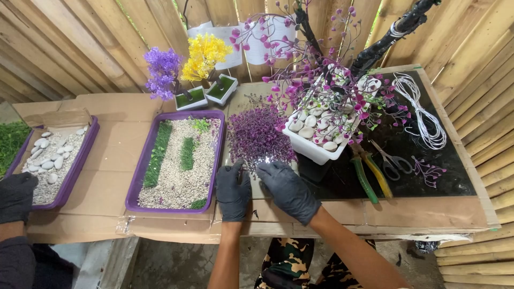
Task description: The person assembles a miniature bonsai tree by attaching small purple artificial flowers to a black branch structure in a white pot filled with white stones. They repeatedly pick up flower sprigs, position them on the branches, and adjust placement to build up the foliage.
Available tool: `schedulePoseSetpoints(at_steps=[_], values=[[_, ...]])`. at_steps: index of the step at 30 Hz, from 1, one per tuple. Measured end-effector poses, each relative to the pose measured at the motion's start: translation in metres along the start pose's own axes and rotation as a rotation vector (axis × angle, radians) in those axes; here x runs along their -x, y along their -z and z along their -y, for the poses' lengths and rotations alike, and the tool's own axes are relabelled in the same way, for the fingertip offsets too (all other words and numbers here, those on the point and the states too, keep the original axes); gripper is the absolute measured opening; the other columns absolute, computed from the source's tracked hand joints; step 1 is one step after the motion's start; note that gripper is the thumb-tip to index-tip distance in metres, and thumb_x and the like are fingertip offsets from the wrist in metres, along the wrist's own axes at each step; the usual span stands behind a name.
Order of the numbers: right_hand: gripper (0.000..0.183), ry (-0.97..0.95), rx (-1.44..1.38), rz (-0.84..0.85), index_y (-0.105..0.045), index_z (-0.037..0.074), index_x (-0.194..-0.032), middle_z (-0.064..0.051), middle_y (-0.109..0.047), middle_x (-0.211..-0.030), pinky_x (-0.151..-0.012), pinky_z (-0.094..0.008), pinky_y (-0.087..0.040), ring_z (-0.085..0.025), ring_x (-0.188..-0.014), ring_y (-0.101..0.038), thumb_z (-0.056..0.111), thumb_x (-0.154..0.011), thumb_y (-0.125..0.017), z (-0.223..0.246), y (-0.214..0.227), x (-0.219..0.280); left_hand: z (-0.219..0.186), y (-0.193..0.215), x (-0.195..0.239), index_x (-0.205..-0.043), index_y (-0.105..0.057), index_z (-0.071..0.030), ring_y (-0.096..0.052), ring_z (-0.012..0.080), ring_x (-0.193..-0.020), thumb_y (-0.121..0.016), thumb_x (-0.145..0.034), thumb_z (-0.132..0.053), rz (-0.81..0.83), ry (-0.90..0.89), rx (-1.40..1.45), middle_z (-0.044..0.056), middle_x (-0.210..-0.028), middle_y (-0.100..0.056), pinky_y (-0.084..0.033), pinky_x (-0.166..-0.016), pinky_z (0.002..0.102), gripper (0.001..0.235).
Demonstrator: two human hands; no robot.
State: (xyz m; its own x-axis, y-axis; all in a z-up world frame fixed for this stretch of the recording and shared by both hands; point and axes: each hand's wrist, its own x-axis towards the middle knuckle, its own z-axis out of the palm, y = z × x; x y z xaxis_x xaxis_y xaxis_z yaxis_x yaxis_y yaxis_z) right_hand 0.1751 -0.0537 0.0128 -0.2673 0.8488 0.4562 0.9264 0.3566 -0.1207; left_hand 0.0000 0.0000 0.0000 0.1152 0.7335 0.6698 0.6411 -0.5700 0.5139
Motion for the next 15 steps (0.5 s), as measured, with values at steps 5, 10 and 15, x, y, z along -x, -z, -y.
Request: schedulePoseSetpoints(at_steps=[5, 10, 15], values=[[0.025, 0.09, 0.056, -0.047, -0.066, 0.019, -0.121, -0.004, -0.067, -0.116, -0.086, -0.04, -0.054, -0.029, -0.108, -0.064, 0.02, -0.096, -0.06, 0.001, -0.016, -0.034, -0.001, 0.006, -0.003, -0.113, -0.079, -0.023, -0.062, 0.0326, -0.077, -0.077, -0.082, -0.014, 0.058, 0.046, -0.013, 0.007, -0.081, -0.06, -0.053, -0.066, 0.044, 0.033], [0.023, 0.004, -0.086, 0.014, -0.067, 0.018, -0.113, -0.006, -0.061, -0.108, -0.082, -0.043, -0.053, -0.032, -0.102, -0.063, 0.023, -0.091, -0.064, -0.015, -0.026, -0.036, 0.001, -0.001, -0.001, -0.104, -0.079, -0.028, -0.063, 0.028, -0.076, -0.08, -0.082, -0.024, 0.119, 0.08, -0.08, 0.003, -0.081, -0.061, -0.054, -0.065, 0.041, 0.022], [0.017, -0.052, -0.142, -0.032, -0.064, 0.02, -0.106, -0.004, -0.056, -0.101, -0.08, -0.043, -0.052, -0.032, -0.097, -0.062, 0.026, -0.089, -0.067, -0.02, -0.037, -0.03, 0.01, -0.008, 0.009, -0.092, -0.076, -0.026, -0.062, 0.0254, -0.078, -0.076, -0.084, -0.021, 0.132, 0.052, -0.166, -0.001, -0.083, -0.061, -0.054, -0.069, 0.038, 0.009]])
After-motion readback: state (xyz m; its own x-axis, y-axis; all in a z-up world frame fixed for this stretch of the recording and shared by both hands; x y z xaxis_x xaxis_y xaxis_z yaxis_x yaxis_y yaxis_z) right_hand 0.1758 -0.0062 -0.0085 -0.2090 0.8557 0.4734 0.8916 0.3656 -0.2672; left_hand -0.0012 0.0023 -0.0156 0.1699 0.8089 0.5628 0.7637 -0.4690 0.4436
